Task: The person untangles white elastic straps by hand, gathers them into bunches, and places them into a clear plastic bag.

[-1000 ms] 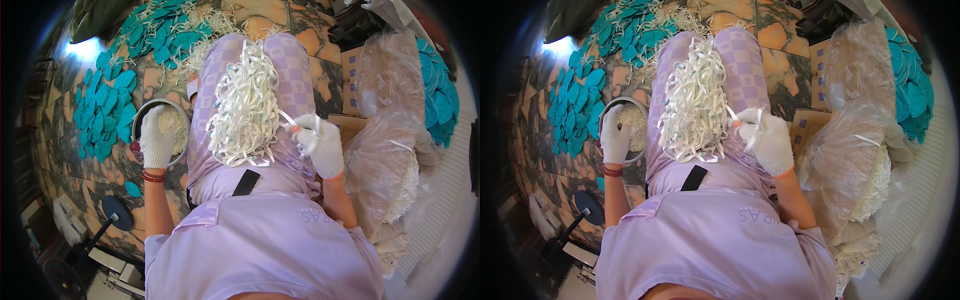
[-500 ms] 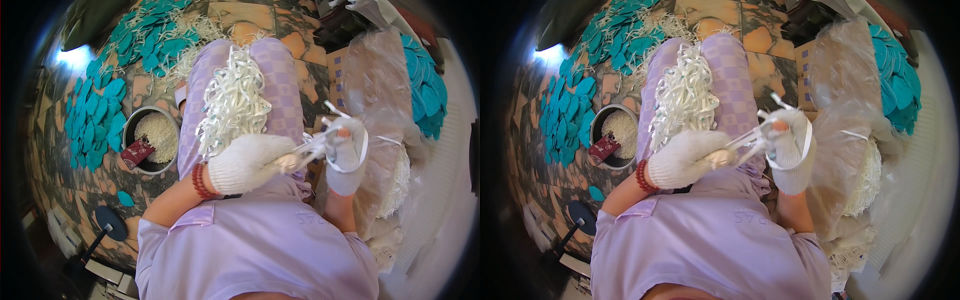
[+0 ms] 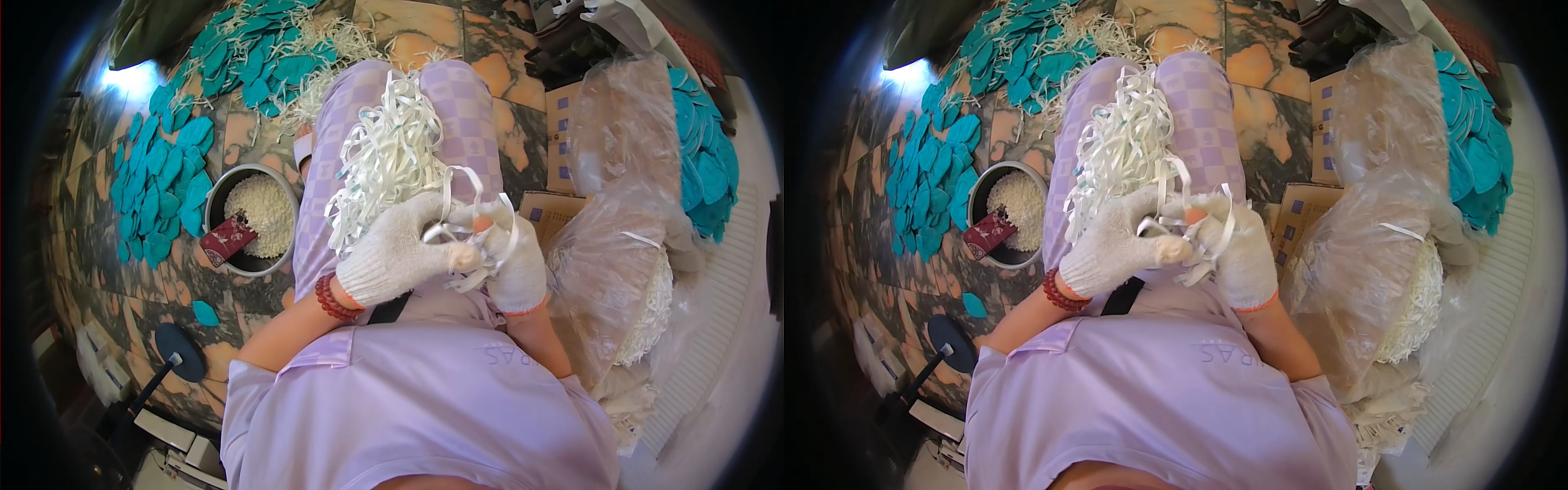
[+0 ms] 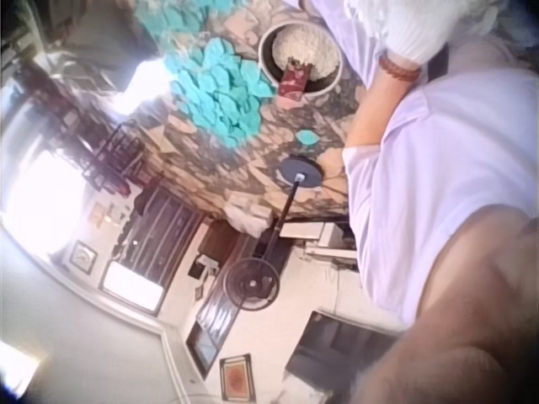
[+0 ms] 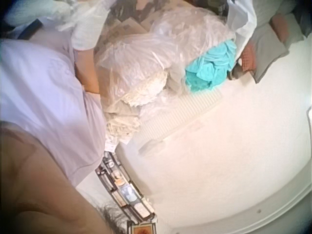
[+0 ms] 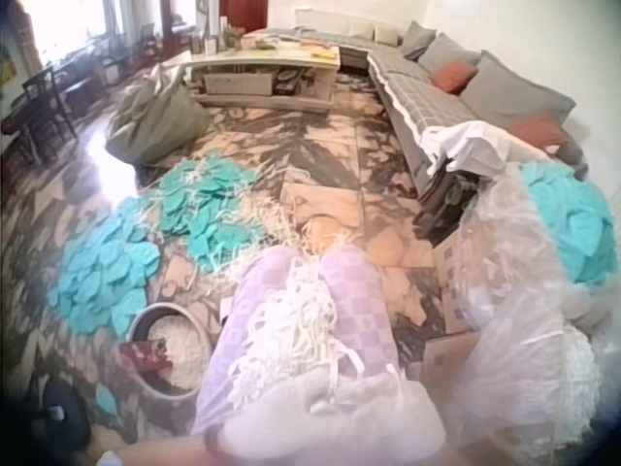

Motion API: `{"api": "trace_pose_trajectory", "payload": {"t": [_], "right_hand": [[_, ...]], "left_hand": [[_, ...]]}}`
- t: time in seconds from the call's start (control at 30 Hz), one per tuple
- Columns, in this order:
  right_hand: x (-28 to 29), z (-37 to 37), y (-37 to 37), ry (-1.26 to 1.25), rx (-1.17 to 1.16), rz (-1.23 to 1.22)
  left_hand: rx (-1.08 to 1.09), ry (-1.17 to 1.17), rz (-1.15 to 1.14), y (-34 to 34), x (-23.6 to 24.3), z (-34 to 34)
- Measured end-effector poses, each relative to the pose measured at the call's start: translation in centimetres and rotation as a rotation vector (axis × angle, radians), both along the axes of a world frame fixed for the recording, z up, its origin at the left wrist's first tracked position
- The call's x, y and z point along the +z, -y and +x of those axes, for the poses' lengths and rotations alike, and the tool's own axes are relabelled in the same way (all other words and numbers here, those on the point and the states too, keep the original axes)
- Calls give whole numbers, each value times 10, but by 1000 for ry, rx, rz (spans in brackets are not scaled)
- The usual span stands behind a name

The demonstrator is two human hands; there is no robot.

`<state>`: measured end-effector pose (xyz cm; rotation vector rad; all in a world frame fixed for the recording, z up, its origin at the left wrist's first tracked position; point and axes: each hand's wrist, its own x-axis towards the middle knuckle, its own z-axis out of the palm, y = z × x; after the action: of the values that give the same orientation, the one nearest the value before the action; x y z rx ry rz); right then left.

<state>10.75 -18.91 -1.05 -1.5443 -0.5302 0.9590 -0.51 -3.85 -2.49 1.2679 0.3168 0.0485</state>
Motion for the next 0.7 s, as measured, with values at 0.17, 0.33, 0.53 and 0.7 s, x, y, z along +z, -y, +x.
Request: {"api": "trace_pose_trajectory", "payload": {"t": [0.17, 0.33, 0.53, 0.7], "right_hand": [[-4, -3, 8, -338, -119, -50], [-11, 15, 19, -1179, -233, 493], [34, 107, 128, 469, -604, 221], [105, 123, 187, 1088, -1158, -118]], "left_hand": [[-51, -157, 152, 4, -9, 2], [-138, -201, 33, 0, -11, -7], [-28, -223, -7, -27, -30, -59], [436, -299, 5, -49, -6, -84]]}}
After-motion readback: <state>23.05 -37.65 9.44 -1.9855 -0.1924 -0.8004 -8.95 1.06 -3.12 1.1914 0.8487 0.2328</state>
